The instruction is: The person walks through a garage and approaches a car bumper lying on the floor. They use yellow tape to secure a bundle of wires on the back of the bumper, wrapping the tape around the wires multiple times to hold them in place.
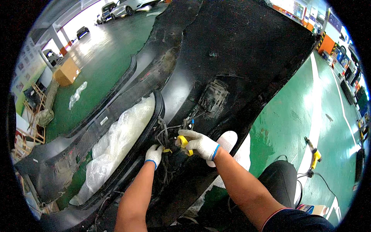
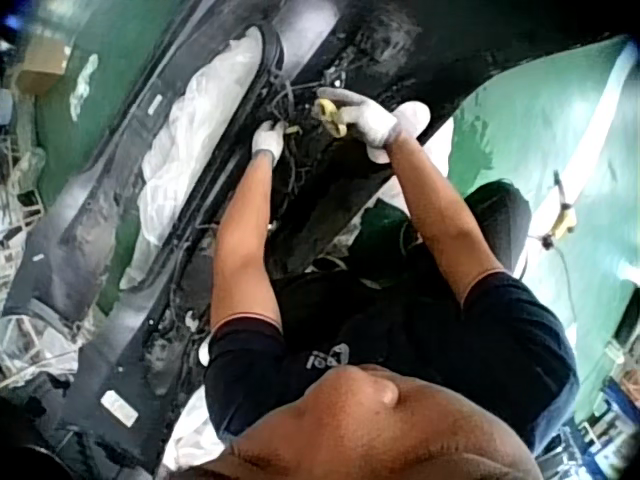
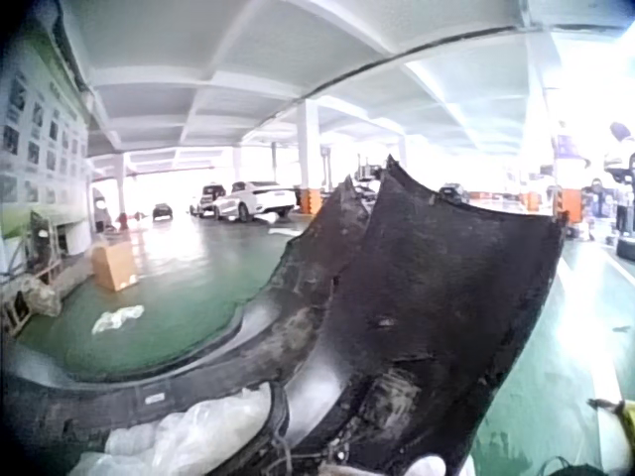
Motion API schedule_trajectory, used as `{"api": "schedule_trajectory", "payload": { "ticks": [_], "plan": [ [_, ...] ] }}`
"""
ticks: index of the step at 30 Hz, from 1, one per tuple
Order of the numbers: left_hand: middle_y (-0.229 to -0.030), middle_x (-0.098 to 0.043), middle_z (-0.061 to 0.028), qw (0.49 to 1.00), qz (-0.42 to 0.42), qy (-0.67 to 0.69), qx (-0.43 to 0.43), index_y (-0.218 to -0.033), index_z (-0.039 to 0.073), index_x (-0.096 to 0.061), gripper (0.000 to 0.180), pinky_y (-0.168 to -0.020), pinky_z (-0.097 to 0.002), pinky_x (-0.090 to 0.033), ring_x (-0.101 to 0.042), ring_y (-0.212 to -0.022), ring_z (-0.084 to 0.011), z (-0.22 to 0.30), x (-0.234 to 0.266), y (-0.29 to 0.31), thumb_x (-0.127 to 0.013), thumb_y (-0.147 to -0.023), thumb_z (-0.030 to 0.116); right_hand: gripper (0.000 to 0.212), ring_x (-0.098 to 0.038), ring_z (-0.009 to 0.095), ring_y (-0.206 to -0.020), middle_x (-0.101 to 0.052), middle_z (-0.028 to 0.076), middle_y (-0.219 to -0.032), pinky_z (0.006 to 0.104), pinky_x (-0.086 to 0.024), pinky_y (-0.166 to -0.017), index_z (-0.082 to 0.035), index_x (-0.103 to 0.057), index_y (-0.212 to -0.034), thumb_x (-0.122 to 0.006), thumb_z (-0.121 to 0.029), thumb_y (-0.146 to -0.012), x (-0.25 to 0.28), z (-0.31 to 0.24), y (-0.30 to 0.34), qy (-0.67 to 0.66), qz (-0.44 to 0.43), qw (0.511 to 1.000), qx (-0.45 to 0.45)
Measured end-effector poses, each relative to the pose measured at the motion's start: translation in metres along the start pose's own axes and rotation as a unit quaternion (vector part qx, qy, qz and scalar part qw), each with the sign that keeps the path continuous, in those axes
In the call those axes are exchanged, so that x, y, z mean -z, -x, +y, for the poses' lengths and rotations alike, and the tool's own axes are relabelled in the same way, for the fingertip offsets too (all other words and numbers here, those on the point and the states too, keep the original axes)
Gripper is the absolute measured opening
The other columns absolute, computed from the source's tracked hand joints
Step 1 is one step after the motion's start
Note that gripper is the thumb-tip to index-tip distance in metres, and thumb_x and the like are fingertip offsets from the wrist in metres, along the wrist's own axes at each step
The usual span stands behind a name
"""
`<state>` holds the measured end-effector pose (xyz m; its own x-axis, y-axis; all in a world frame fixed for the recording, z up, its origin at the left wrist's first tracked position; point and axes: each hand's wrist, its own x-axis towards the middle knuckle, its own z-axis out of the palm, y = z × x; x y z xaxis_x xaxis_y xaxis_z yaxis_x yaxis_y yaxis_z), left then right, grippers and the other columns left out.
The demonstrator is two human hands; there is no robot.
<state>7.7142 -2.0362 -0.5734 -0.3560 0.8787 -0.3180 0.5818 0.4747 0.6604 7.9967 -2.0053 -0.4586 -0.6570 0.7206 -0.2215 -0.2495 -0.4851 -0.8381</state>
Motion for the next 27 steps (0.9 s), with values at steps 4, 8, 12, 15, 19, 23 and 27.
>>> {"api": "schedule_trajectory", "payload": {
  "ticks": [4,8,12,15,19,23,27],
  "plan": [
    [-0.128,-0.066,-0.0275,0.996,0.084,0.036,0.016,-0.121,-0.001,-0.07,0.054,-0.103,-0.0488,-0.048,-0.061,-0.123,-0.0441,0.01,0.02,0.008,-0.063,-0.093,0.045,0.085,-0.065,0.022,-0.107,-0.065,0.018,-0.132,0.0324,-0.053,-0.091,0.004,-0.032,-0.16,-0.068,-0.006,-0.084,-0.009,-0.007,0.001,0.043,-0.014,0.999,-0.007],
    [-0.109,-0.074,-0.0185,0.974,0.079,0.133,-0.167,-0.117,0.001,-0.071,0.035,-0.094,-0.0387,-0.054,-0.071,-0.102,-0.0302,0.046,0.059,0.033,-0.07,-0.096,0.028,0.085,-0.065,0.021,-0.109,-0.064,0.017,-0.135,0.0322,-0.052,-0.093,0.004,-0.03,-0.161,-0.067,-0.01,-0.086,-0.018,-0.005,-0.003,0.06,0.015,0.998,-0.013],
    [-0.118,-0.068,-0.0109,0.958,-0.026,0.16,-0.238,-0.124,0.002,-0.067,0.043,-0.094,-0.0332,-0.056,-0.068,-0.107,-0.0198,0.076,0.054,0.092,-0.083,-0.088,0.019,0.082,-0.062,0.023,-0.121,-0.06,0.018,-0.141,0.0331,-0.049,-0.101,0.001,-0.032,-0.161,-0.066,-0.012,-0.088,-0.027,0.005,-0.015,0.056,0.031,0.998,0.003],
    [-0.127,-0.061,-0.0129,0.955,0.05,0.128,-0.264,-0.127,0.006,-0.067,0.048,-0.095,-0.0353,-0.057,-0.068,-0.112,-0.0235,0.077,0.039,0.117,-0.086,-0.085,0.02,0.083,-0.057,0.025,-0.128,-0.055,0.019,-0.147,0.0345,-0.045,-0.108,-0.003,-0.031,-0.163,-0.067,-0.014,-0.089,-0.032,0.017,-0.021,0.013,0.006,1.0,-0.022],
    [-0.117,-0.064,-0.0149,0.961,0.082,0.083,-0.252,-0.11,0.006,-0.075,0.029,-0.089,-0.0398,-0.055,-0.066,-0.108,-0.0289,0.064,0.035,0.109,-0.082,-0.086,0.02,0.086,-0.057,0.025,-0.128,-0.055,0.019,-0.148,0.0346,-0.045,-0.109,-0.004,-0.026,-0.165,-0.068,-0.014,-0.09,-0.036,0.027,-0.021,0.032,-0.009,0.998,-0.051],
    [-0.115,-0.066,-0.0106,0.958,0.016,0.176,-0.225,-0.099,0.001,-0.075,0.016,-0.093,-0.0348,-0.052,-0.065,-0.106,-0.0219,0.056,0.045,0.102,-0.077,-0.088,0.012,0.086,-0.058,0.023,-0.127,-0.061,0.017,-0.142,0.0342,-0.045,-0.109,-0.005,-0.027,-0.164,-0.066,-0.004,-0.088,-0.033,0.02,-0.021,0.135,0.002,0.991,-0.009],
    [-0.1,-0.068,-0.0111,0.87,-0.158,0.465,-0.05,-0.098,-0.003,-0.071,0.016,-0.095,-0.032,-0.048,-0.065,-0.095,-0.0215,0.041,0.06,0.104,-0.068,-0.09,0.011,0.084,-0.063,0.027,-0.123,-0.066,0.019,-0.134,0.0359,-0.047,-0.108,-0.008,-0.032,-0.162,-0.066,-0.003,-0.086,-0.031,0.016,-0.021,0.341,0.004,0.94,0.03]
  ]
}}
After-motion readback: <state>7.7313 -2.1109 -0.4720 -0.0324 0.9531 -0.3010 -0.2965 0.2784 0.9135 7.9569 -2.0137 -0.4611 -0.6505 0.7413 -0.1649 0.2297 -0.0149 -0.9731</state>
